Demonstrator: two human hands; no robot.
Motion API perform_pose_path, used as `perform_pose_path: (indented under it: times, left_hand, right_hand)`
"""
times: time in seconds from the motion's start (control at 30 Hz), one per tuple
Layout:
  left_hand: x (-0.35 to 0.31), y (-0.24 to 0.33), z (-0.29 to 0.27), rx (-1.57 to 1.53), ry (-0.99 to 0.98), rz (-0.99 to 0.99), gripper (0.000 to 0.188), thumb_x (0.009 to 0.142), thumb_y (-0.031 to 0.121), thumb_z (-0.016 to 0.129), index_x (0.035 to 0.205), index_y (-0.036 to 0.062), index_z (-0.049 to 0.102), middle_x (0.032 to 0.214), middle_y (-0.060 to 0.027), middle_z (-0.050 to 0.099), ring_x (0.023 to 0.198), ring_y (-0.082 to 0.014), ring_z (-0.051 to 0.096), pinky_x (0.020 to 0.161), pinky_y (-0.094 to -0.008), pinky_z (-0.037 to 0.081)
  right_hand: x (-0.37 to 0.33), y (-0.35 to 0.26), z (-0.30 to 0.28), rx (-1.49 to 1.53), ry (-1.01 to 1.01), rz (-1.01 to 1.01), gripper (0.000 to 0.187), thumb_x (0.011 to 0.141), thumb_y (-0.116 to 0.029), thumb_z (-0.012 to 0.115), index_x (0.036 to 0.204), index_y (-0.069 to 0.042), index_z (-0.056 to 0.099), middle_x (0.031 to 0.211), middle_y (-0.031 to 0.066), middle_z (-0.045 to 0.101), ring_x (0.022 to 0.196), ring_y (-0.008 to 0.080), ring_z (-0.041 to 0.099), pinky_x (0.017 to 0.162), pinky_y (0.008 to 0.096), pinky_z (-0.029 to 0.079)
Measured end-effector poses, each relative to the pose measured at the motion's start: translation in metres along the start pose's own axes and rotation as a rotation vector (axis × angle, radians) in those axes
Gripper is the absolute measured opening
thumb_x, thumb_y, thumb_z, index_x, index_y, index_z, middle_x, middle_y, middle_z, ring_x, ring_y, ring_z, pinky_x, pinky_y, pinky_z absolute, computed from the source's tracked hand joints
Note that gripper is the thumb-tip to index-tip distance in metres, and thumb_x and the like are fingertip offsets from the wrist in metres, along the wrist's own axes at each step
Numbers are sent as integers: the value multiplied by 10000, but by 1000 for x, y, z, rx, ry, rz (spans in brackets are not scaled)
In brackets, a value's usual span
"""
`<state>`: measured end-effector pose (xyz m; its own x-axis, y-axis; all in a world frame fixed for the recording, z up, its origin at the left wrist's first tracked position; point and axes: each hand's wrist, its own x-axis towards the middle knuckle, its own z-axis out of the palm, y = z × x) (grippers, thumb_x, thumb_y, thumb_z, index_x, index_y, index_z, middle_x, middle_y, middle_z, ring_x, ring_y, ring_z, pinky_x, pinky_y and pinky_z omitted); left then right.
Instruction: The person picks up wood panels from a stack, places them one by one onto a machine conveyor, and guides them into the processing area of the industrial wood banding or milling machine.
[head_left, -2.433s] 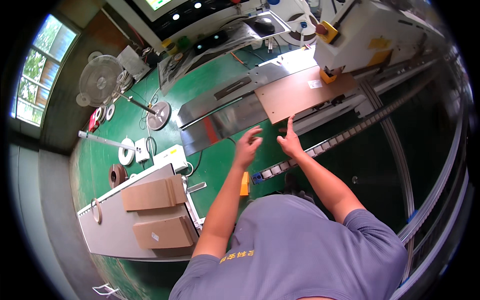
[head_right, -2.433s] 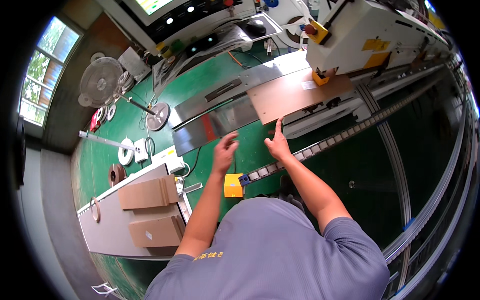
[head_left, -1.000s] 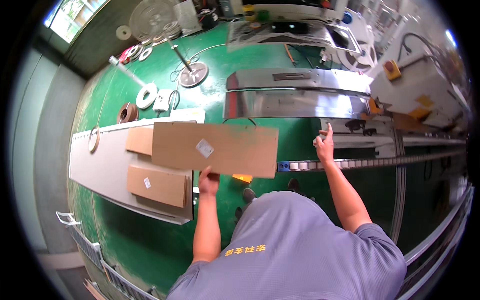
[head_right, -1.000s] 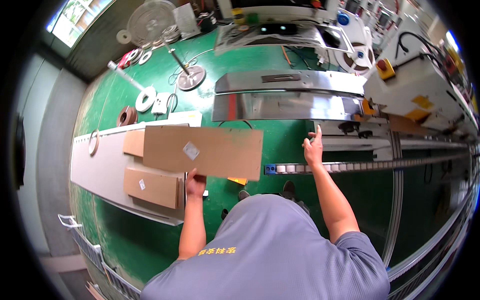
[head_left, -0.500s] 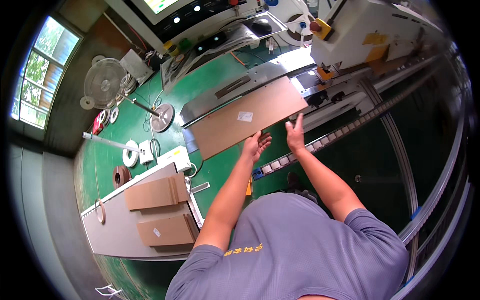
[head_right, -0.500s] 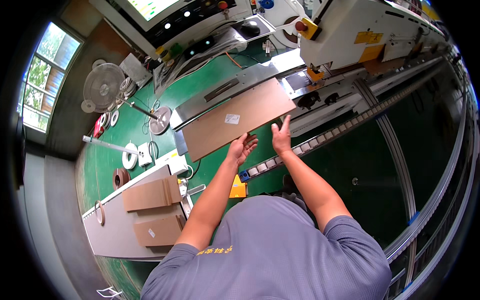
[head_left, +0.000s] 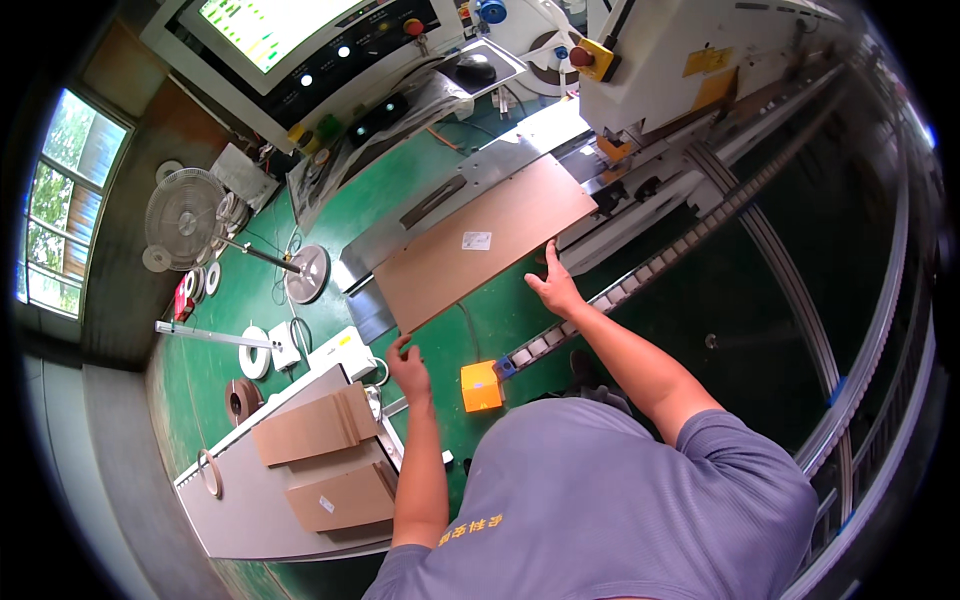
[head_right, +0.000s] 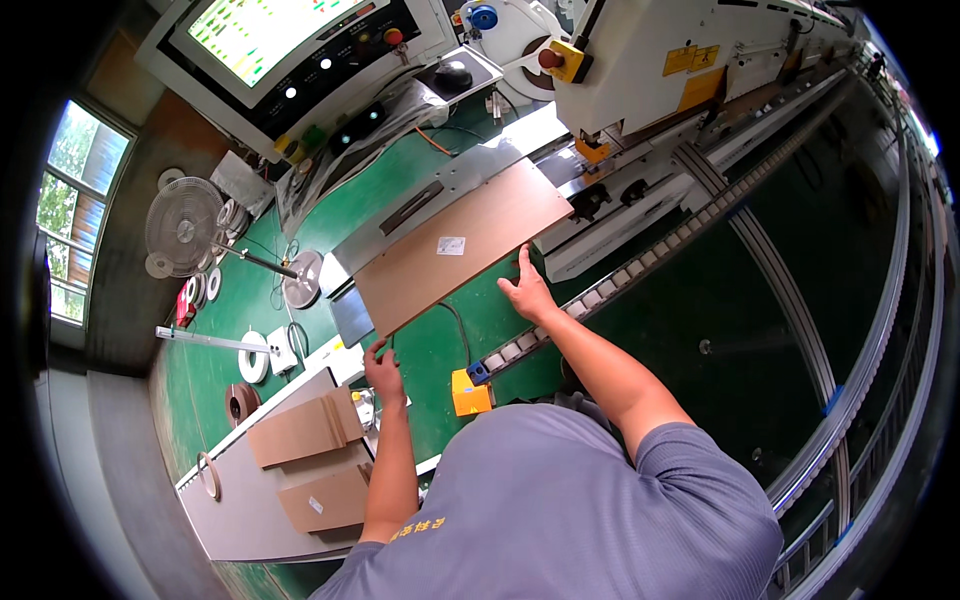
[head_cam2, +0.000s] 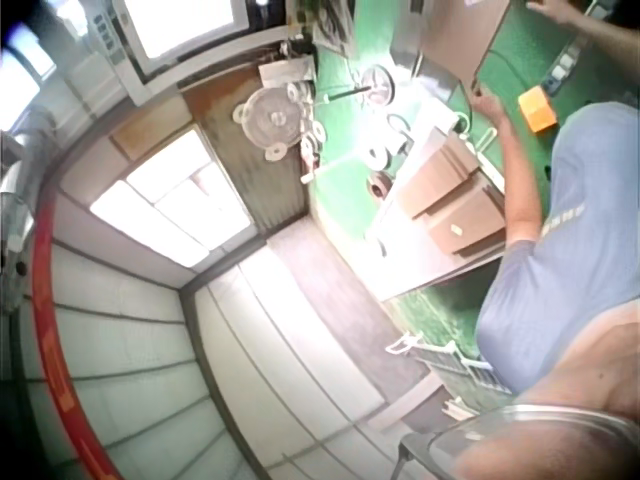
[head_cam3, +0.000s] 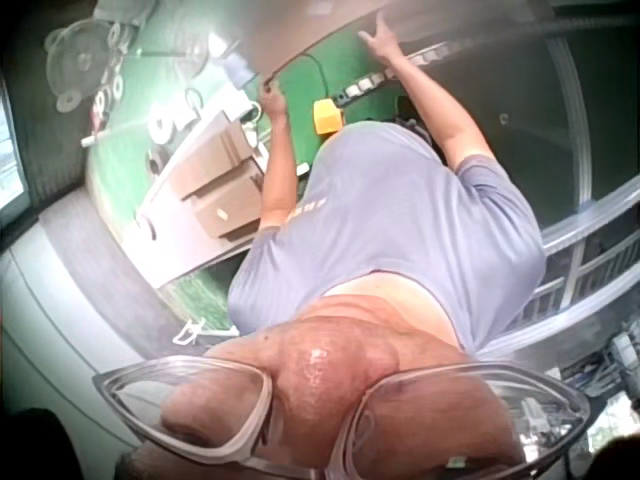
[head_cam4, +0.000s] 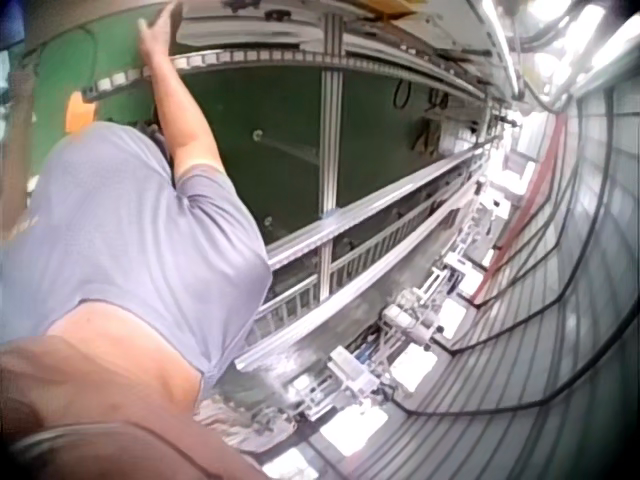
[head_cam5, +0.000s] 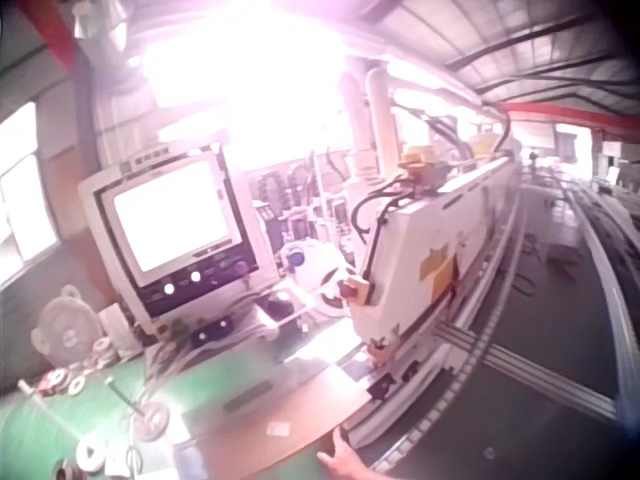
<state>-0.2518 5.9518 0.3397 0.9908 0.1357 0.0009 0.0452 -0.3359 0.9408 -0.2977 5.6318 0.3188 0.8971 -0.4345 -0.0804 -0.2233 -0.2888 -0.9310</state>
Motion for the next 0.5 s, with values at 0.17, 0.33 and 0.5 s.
perform_pose_path:
  times: [0.17, 0.33, 0.5]
  left_hand:
    - [0, -12, -11, -264, -151, -39, 196, 779, -21, 559, 962, -4, 626, 1367, -98, 454, 776, -130, 592, 661, -236, 492]
    - [-2, -9, -5, -390, -286, -121, 166, 775, -23, 561, 924, -9, 632, 1417, -74, 417, 783, -135, 605, 695, -241, 496]
    - [-14, 20, 51, -424, -502, -117, 193, 758, -2, 574, 929, -16, 664, 1437, -91, 388, 838, -168, 635, 740, -266, 512]
  right_hand:
    - [1, 3, 1, -49, 13, -5, 956, 826, -298, 629, 1475, -33, -21, 1298, 252, 464, 1177, 362, 489, 998, 364, 392]
    - [-1, -4, -2, -58, 31, 41, 977, 817, -298, 621, 1475, -57, -60, 1257, 247, 495, 1156, 365, 501, 986, 371, 403]
    - [-3, -11, -3, -14, -18, 89, 975, 813, -292, 615, 1477, -72, -65, 1287, 256, 479, 1166, 375, 495, 989, 374, 400]
